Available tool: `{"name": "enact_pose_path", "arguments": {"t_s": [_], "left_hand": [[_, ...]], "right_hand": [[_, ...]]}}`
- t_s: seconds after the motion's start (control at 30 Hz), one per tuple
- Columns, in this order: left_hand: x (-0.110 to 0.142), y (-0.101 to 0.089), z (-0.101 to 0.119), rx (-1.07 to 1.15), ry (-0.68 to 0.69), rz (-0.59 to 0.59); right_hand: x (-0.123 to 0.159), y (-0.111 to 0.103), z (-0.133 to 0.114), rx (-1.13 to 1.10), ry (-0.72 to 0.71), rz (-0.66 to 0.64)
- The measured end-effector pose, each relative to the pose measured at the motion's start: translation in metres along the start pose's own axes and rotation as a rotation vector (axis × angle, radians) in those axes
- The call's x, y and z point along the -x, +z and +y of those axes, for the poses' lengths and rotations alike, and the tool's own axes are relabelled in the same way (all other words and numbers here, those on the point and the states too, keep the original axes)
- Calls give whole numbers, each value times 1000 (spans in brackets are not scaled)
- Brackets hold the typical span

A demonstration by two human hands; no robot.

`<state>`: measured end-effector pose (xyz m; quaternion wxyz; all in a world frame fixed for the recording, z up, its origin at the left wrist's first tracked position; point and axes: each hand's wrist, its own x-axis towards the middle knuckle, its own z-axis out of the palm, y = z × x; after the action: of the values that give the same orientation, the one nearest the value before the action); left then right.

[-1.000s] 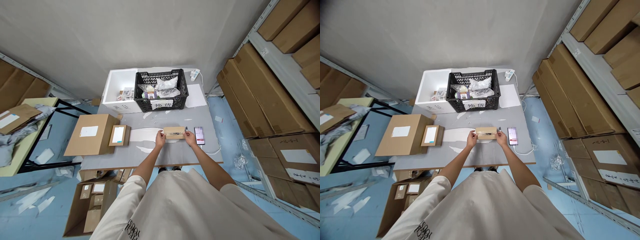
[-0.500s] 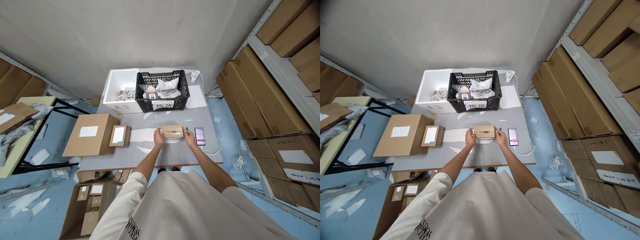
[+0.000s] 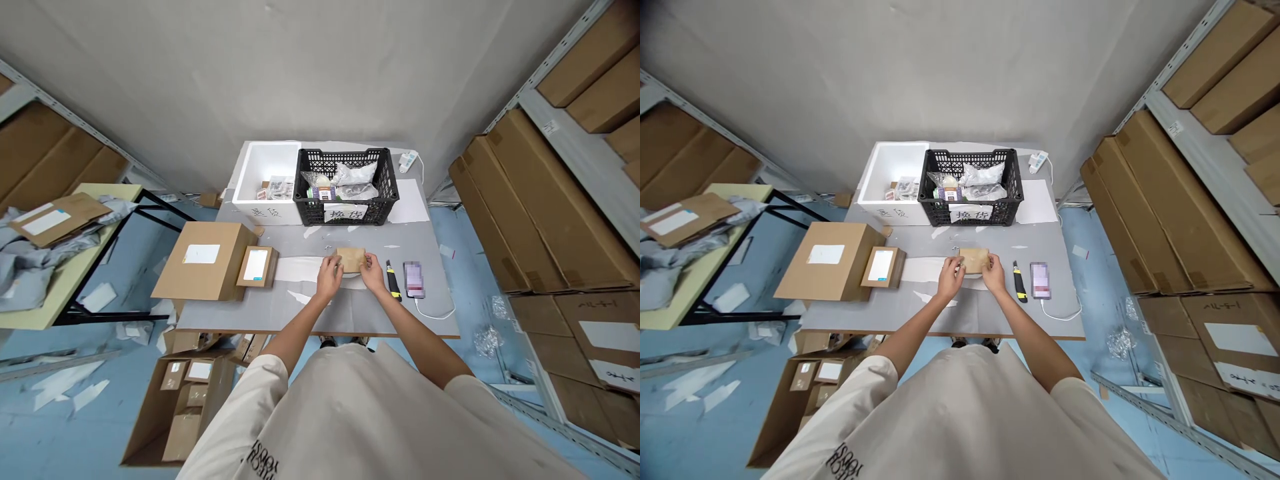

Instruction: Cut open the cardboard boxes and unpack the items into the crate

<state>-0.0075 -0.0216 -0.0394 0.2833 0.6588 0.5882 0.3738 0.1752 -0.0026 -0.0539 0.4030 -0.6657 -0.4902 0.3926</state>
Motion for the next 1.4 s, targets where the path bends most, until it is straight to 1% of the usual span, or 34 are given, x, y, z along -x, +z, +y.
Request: {"name": "enact_pose_path", "arguments": {"t_s": [0.07,0.13,0.27,0.37,0.6,0.67,0.73,0.8,0.83,0.9,0.97,1.03,1.13,1.2,1.23,1.27,1.33,1.4], "left_hand": [[0,5,-5,48,5,-14],[1,13,-7,80,-1,-41],[3,26,-8,86,-20,-85],[3,28,-9,66,-39,-90],[1,24,-8,41,-32,-114],[1,24,-5,11,-26,-107],[2,22,-1,-51,9,-85],[2,17,2,-148,52,-69],[2,14,4,-198,72,-83],[2,5,5,-278,99,-143],[1,-6,4,-322,93,-183],[1,-17,1,-353,23,-145],[1,-36,-8,-368,-192,-75],[3,-48,-19,-322,-328,-88],[4,-53,-25,-282,-372,-102],[6,-56,-31,-238,-395,-112],[9,-58,-43,-150,-398,-111],[12,-51,-51,-81,-377,-89]], "right_hand": [[1,-10,-1,22,-59,17],[3,-20,1,36,-63,27],[5,-33,12,7,-27,28],[4,-33,19,-29,21,65],[4,-33,23,-16,93,73],[6,-34,23,-15,103,71],[9,-35,23,-24,92,63],[12,-34,25,-31,81,46],[13,-33,26,-30,84,40],[14,-30,31,-26,108,26],[14,-26,37,-19,137,1],[13,-19,42,16,157,-21],[12,-4,45,88,203,-45],[13,7,43,76,230,-105],[14,12,41,50,233,-141],[15,16,38,23,225,-170],[18,21,33,-17,184,-185],[21,18,30,-14,139,-157]]}}
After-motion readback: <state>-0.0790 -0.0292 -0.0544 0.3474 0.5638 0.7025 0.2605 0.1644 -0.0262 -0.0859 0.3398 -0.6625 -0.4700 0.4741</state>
